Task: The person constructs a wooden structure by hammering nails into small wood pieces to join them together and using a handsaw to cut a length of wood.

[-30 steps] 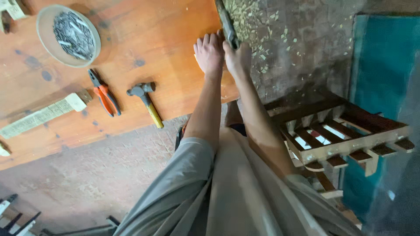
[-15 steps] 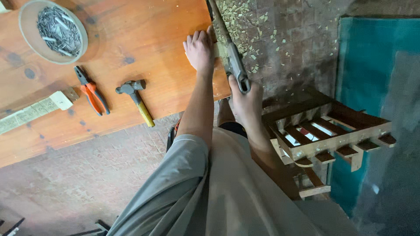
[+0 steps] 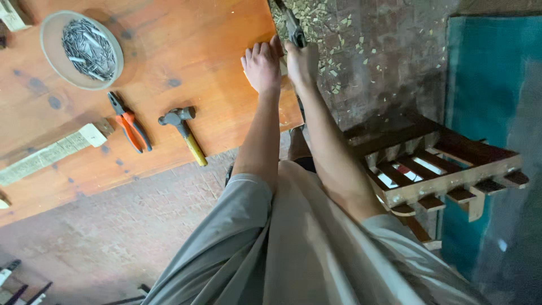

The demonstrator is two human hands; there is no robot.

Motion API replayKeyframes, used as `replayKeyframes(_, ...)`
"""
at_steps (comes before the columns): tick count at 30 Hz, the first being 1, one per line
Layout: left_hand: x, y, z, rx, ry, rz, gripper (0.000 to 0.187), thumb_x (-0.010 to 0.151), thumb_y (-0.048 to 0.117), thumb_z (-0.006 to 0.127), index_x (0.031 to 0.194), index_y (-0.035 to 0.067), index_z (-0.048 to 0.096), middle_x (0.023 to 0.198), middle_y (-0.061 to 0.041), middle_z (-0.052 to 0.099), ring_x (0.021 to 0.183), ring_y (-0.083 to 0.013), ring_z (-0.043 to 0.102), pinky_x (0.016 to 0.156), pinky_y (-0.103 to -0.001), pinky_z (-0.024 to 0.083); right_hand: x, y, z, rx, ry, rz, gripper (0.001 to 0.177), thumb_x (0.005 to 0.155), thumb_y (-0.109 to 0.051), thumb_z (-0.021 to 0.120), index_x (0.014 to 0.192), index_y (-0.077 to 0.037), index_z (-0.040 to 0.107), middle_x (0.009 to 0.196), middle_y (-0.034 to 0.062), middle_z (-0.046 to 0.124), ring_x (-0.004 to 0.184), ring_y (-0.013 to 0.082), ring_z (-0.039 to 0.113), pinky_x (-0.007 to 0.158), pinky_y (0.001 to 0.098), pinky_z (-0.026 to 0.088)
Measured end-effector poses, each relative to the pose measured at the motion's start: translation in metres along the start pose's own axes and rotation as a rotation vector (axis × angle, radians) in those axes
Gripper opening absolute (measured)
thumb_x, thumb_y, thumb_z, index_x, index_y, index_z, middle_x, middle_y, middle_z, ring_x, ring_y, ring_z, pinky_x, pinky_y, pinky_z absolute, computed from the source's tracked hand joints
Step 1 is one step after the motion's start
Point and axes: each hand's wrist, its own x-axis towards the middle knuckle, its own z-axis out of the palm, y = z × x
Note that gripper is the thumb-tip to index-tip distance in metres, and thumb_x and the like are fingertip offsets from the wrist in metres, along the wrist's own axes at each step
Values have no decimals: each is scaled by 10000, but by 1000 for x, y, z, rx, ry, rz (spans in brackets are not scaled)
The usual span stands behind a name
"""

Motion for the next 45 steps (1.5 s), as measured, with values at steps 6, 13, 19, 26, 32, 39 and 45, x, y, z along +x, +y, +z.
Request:
replayKeyframes(6, -1, 11, -6, 67, 96, -11, 446, 949, 377, 651, 582, 141, 557, 636, -71, 582, 617, -333, 518, 593, -454, 372, -39, 8, -17, -208, 41, 169, 428, 774, -507, 724, 779, -79, 706, 746, 91, 749, 658, 275, 713, 547, 435, 467)
replayKeyframes(13, -2, 9, -2, 87, 75, -28, 459, 965, 378, 622, 581, 131, 579, 636, -69, 598, 625, -330, 518, 617, -450, 388, -147, -57, -107, -213, -108, 46, 405, 915, -415, 683, 660, -138, 536, 591, -5, 528, 553, 156, 515, 542, 373, 363)
replayKeyframes(19, -5, 5, -5, 59, 56, -28, 443, 969, 385, 605, 613, 128, 546, 652, -68, 579, 651, -340, 518, 628, -459, 388, -137, -58, -104, -96, -111, 306, 277, 927, -364, 683, 915, -109, 576, 711, -4, 615, 502, 101, 517, 424, 261, 407)
replayKeyframes(26, -6, -1, 7, 53, 55, -5, 403, 935, 384, 633, 623, 143, 547, 636, -71, 575, 656, -361, 535, 599, -508, 377, -87, -40, -73, -68, -23, 217, 267, 757, -367, 672, 731, -102, 656, 640, 9, 610, 578, 174, 540, 534, 421, 401)
replayKeyframes(32, -6, 2, 4, 63, 51, -8, 434, 983, 365, 602, 615, 137, 562, 661, -70, 591, 658, -333, 531, 622, -451, 388, -2, 8, -5, -154, 0, 176, 374, 708, -320, 661, 844, 24, 610, 770, 131, 680, 646, 294, 604, 567, 486, 419)
replayKeyframes(39, 9, 16, -14, 138, 85, -76, 479, 1001, 328, 569, 568, 124, 571, 603, -80, 550, 604, -328, 493, 612, -446, 365, -39, -6, -29, -137, 31, 161, 586, 675, -509, 762, 977, -25, 629, 857, 111, 693, 712, 263, 628, 571, 435, 444)
replayKeyframes(45, 7, 18, -13, 155, 108, -99, 482, 986, 376, 575, 570, 134, 603, 621, -74, 618, 619, -325, 536, 606, -457, 375, -139, -45, -105, -33, -69, 91, 293, 856, -325, 708, 685, -130, 572, 572, -7, 552, 483, 144, 493, 473, 355, 337)
